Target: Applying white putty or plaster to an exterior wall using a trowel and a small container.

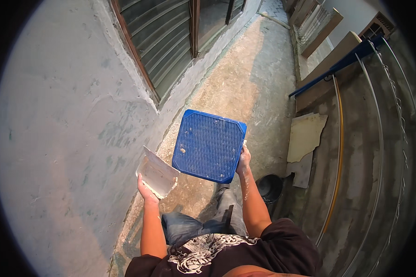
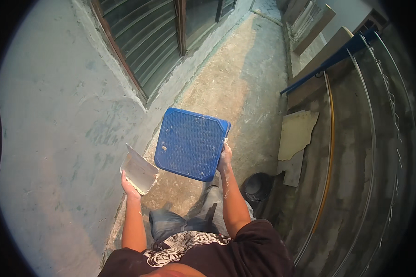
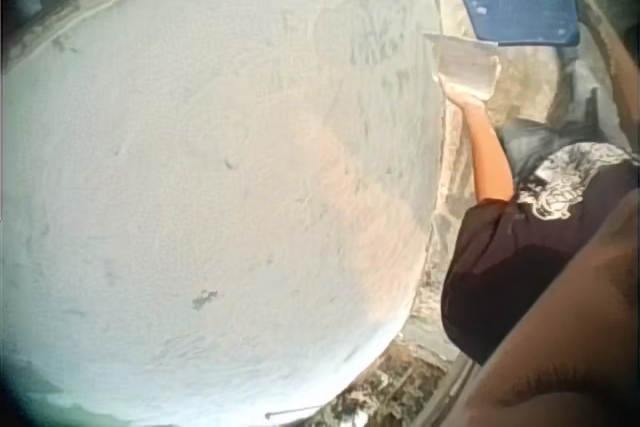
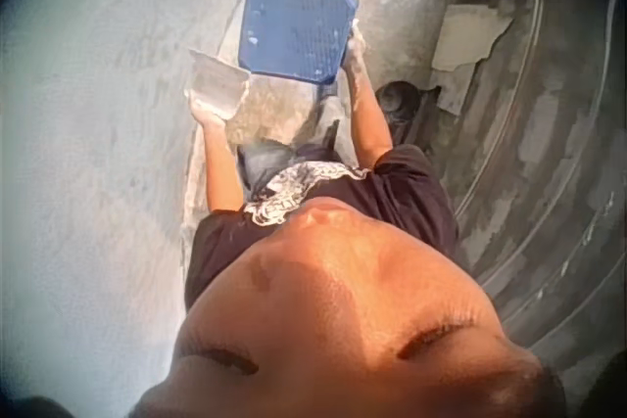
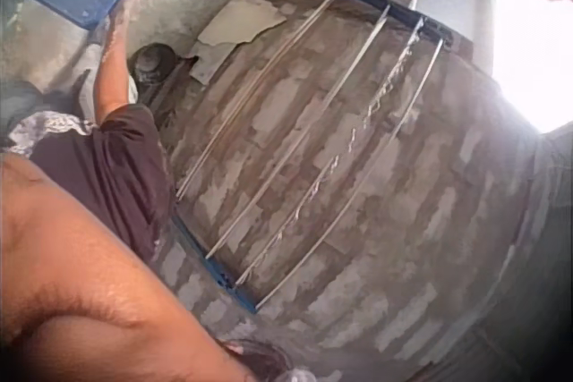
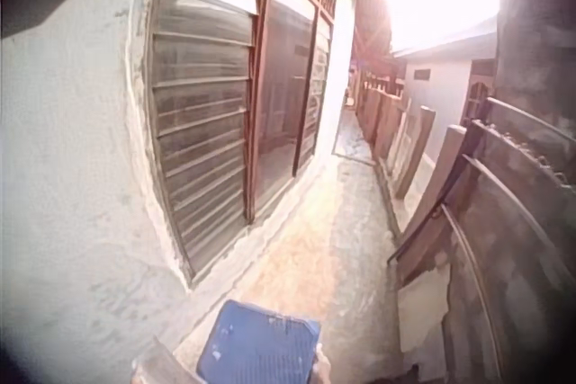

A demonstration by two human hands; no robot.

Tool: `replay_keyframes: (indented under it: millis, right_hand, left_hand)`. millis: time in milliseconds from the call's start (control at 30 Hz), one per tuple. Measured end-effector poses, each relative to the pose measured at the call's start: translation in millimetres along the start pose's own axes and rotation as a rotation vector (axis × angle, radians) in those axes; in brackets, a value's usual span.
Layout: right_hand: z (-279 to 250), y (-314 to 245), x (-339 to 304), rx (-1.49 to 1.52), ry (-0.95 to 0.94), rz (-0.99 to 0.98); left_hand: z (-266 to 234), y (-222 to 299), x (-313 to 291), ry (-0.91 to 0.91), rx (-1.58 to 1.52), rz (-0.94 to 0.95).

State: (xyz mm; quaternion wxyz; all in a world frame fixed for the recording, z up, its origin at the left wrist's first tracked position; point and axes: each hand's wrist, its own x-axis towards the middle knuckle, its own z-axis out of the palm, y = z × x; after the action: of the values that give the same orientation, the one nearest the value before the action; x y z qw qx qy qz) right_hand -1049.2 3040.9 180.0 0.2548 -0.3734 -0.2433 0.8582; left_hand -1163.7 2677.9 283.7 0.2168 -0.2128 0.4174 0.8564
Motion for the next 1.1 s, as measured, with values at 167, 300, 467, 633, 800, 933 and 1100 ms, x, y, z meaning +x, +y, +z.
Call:
replay_keyframes:
  millis: [167, 300, 467, 633, 800, 933, 1100]
  right_hand:
    - [-14.0, -5.1, 122.5, -0.022, -0.086, 0.092]
    - [-49.2, 13.9, 232.8, -0.086, 0.099, 0.043]
    - [-69.5, 36.2, 317.8, -0.042, 0.089, 0.115]
    - [-78.2, 49.3, 354.7, -0.005, 0.057, 0.143]
    - [-123.9, 44.3, 386.2, -0.023, 0.151, 0.088]
    - [-139.4, 39.4, 385.8, -0.187, 0.228, 0.123]
    - [-161.2, -1.2, 376.2, -0.178, 0.181, 0.116]
  left_hand:
    - [34.3, -108.0, 71.1, 0.187, 0.103, 0.109]
    - [74.8, -166.0, 129.4, 0.255, 0.127, 0.006]
    - [99.2, -208.3, 188.6, 0.306, 0.113, -0.027]
    - [88.3, -236.5, 215.8, 0.277, 0.131, -0.078]
    - [122.6, -268.3, 225.3, 0.244, 0.126, -0.168]
    - [137.7, -273.4, 223.6, 0.261, 0.151, -0.158]
    - [164.0, -285.0, 206.6, 0.225, 0.153, -0.163]
